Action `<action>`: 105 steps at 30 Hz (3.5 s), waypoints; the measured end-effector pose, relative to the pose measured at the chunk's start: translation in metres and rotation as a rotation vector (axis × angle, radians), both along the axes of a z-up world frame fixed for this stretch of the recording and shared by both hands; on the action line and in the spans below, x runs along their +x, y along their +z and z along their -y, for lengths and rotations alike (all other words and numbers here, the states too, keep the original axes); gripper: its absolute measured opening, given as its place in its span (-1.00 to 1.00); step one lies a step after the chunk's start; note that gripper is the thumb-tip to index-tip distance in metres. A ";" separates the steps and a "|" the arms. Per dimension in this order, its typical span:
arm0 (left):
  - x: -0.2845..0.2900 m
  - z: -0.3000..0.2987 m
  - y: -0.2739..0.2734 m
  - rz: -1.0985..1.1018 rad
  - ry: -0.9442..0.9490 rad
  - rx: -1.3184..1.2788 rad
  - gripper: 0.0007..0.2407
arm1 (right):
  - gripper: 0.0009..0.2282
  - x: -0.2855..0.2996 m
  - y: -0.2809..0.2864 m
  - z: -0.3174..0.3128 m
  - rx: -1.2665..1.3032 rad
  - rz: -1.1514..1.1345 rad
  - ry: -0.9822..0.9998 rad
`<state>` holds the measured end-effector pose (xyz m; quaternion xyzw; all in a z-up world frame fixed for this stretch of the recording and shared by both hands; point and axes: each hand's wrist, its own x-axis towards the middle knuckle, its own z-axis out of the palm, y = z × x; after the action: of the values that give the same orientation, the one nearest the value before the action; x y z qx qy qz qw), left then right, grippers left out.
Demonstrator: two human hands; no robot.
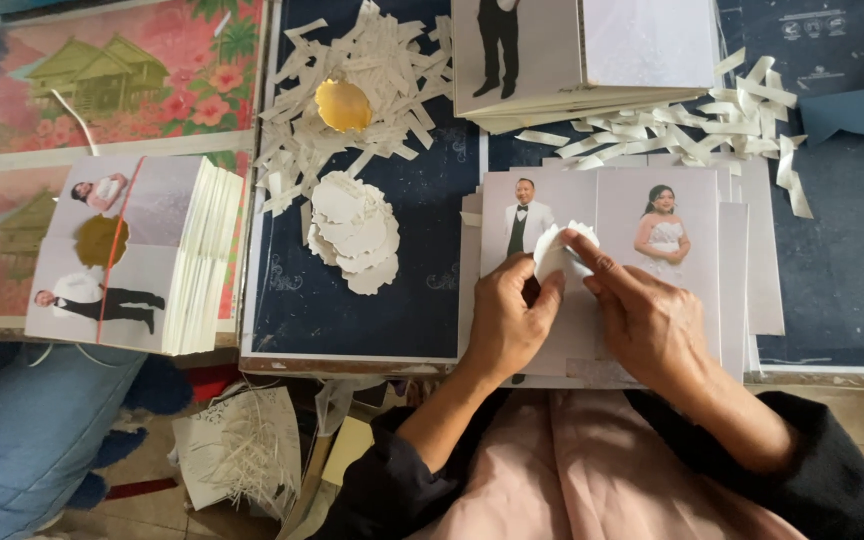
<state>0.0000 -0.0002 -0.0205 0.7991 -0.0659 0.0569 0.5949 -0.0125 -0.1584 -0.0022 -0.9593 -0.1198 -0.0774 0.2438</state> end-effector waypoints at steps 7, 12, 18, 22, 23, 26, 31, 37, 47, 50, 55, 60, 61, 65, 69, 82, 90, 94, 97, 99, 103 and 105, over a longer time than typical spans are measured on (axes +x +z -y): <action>-0.002 0.000 -0.006 -0.079 0.005 -0.066 -0.74 | -0.62 -0.001 0.002 -0.003 -0.102 0.035 0.021; -0.005 0.006 0.001 -0.113 -0.004 -0.125 -0.73 | -0.61 0.000 0.017 -0.009 -0.103 0.010 0.024; -0.004 0.007 0.012 -0.163 -0.013 -0.236 -0.72 | -0.64 0.013 0.003 0.003 0.225 -0.152 -0.053; -0.004 0.005 -0.004 -0.174 -0.013 -0.248 -0.72 | -0.60 0.005 0.012 -0.002 -0.050 -0.094 0.042; -0.002 0.006 -0.003 -0.173 -0.012 -0.249 -0.72 | -0.60 0.007 0.015 -0.004 -0.052 -0.094 0.042; -0.002 0.007 0.001 -0.116 -0.035 -0.186 -0.71 | -0.62 0.014 0.011 -0.001 -0.143 -0.052 0.032; -0.009 0.009 -0.003 -0.182 -0.067 -0.238 -0.77 | -0.89 0.073 -0.050 0.078 -0.267 0.048 -0.152; -0.009 0.009 0.002 -0.193 -0.041 -0.129 -0.71 | -0.52 0.046 0.029 0.036 -0.427 -0.497 -0.343; -0.005 0.004 0.023 -0.151 -0.035 -0.133 -0.57 | -0.73 0.019 0.009 0.010 0.555 0.188 0.161; -0.003 0.010 0.012 -0.026 -0.042 0.023 -0.69 | -0.72 0.022 0.007 0.019 0.694 -0.332 -0.292; 0.000 0.018 0.003 0.097 0.027 0.169 -0.77 | -0.85 0.023 0.003 0.019 0.677 -0.383 -0.351; 0.005 0.017 -0.001 0.092 0.074 0.114 -0.78 | -0.92 0.019 -0.001 0.018 0.751 -0.287 -0.285; 0.005 0.018 -0.002 0.104 0.088 0.113 -0.79 | -0.91 0.019 -0.001 0.018 0.770 -0.281 -0.289; 0.001 0.015 0.013 0.122 0.069 0.158 -0.76 | -0.81 0.017 0.006 0.018 0.889 -0.319 -0.247; -0.003 0.011 0.036 0.282 0.036 0.446 -0.80 | -0.75 0.015 0.007 0.022 1.239 -0.354 -0.202; 0.009 0.018 -0.002 0.157 0.082 0.460 -0.66 | -0.81 0.006 0.007 0.017 0.862 -0.230 -0.197; 0.011 0.025 -0.007 0.160 0.184 0.463 -0.71 | -0.80 0.005 0.014 0.016 0.598 -0.223 -0.234; 0.012 0.025 -0.006 0.120 0.191 0.460 -0.73 | -0.80 0.006 0.013 0.017 0.530 -0.247 -0.259; 0.012 0.026 -0.008 0.148 0.198 0.471 -0.74 | -0.80 0.006 0.017 0.016 0.622 -0.294 -0.257; 0.011 0.025 -0.008 0.152 0.196 0.476 -0.74 | -0.80 0.006 0.014 0.016 0.610 -0.293 -0.259; 0.011 0.025 -0.009 0.162 0.193 0.478 -0.76 | -0.79 0.007 0.010 0.019 0.577 -0.287 -0.264; 0.012 0.024 -0.009 0.162 0.185 0.486 -0.75 | -0.80 0.009 0.009 0.019 0.574 -0.293 -0.270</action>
<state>0.0119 -0.0245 -0.0299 0.9138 -0.0517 0.1571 0.3709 -0.0038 -0.1770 0.0064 -0.8596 0.0710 -0.0011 0.5060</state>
